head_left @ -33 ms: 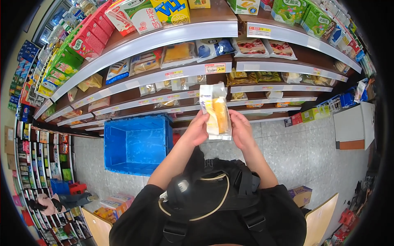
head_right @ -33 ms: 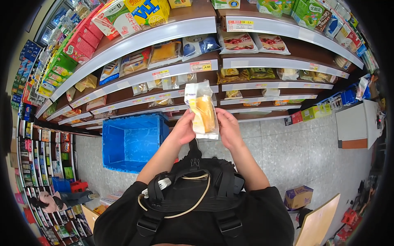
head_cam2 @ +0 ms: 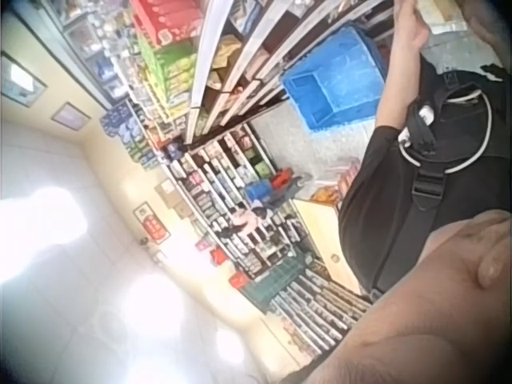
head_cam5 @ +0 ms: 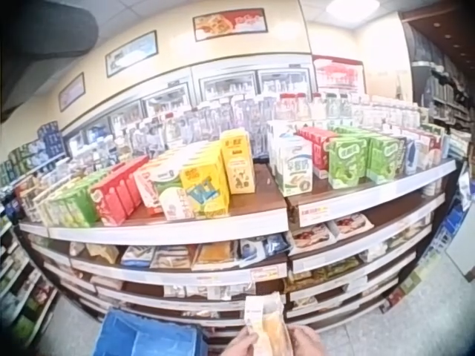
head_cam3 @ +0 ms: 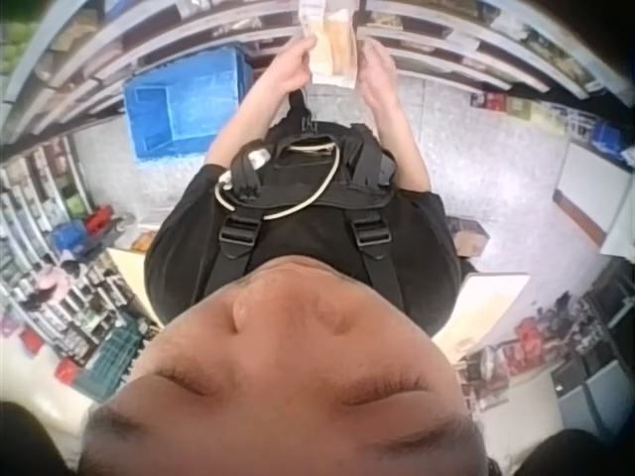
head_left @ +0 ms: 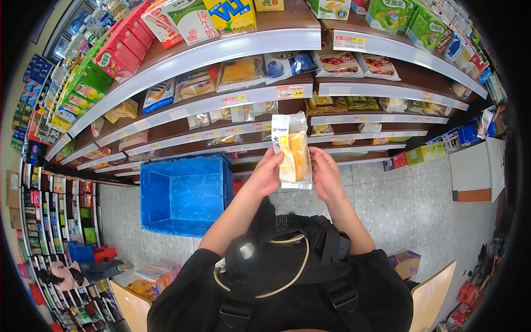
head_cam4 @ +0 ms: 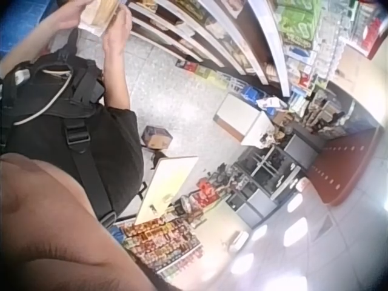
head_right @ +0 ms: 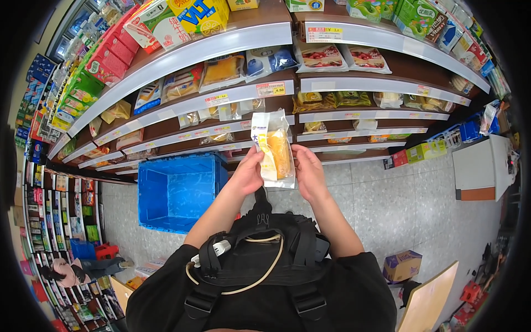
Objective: Examine various snack packages on supermarket shelves.
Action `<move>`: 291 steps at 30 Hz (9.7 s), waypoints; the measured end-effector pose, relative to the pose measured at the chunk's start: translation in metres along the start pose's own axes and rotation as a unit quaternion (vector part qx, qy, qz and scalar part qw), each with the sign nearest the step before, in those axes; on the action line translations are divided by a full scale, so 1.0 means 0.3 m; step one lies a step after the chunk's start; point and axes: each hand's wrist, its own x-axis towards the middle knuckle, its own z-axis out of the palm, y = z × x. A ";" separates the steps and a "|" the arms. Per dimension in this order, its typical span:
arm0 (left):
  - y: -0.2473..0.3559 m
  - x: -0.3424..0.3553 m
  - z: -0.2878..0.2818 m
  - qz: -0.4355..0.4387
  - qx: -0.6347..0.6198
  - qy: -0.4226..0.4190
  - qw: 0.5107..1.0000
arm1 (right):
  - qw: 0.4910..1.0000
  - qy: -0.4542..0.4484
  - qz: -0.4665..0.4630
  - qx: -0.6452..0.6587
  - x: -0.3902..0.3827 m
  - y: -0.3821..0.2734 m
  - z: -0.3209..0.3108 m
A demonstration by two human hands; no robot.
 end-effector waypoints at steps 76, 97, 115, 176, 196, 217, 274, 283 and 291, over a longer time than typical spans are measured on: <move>0.167 0.029 -0.022 0.230 0.191 0.140 0.944 | 0.995 -0.028 0.004 0.099 0.354 0.124 0.176; 0.126 -0.193 0.210 0.344 0.662 -0.045 0.665 | 0.947 -0.233 0.108 0.193 0.244 0.195 0.041; 0.155 -0.148 0.094 0.194 0.305 0.115 0.925 | 0.939 -0.258 -0.150 -0.170 0.155 0.009 0.096; 0.524 0.339 -0.175 0.300 0.766 0.294 0.486 | 0.669 0.086 -0.271 -0.687 0.655 -0.030 0.329; 0.555 0.193 -0.249 0.197 0.464 0.245 0.828 | 0.685 0.095 -0.348 -0.633 0.557 0.045 0.312; 0.057 -0.311 -0.010 0.216 0.348 0.115 0.905 | 0.878 -0.262 0.247 0.316 0.150 0.073 0.207; 0.125 -0.047 -0.155 0.069 -0.084 0.119 0.987 | 0.827 -0.059 -0.297 -0.473 0.098 0.085 0.295; 0.081 -0.030 -0.140 0.112 0.004 0.085 0.990 | 0.799 -0.185 -0.267 -0.506 0.099 0.184 0.318; 0.080 -0.018 -0.169 0.102 0.061 0.081 0.990 | 0.750 -0.174 -0.272 -0.578 0.087 0.160 0.325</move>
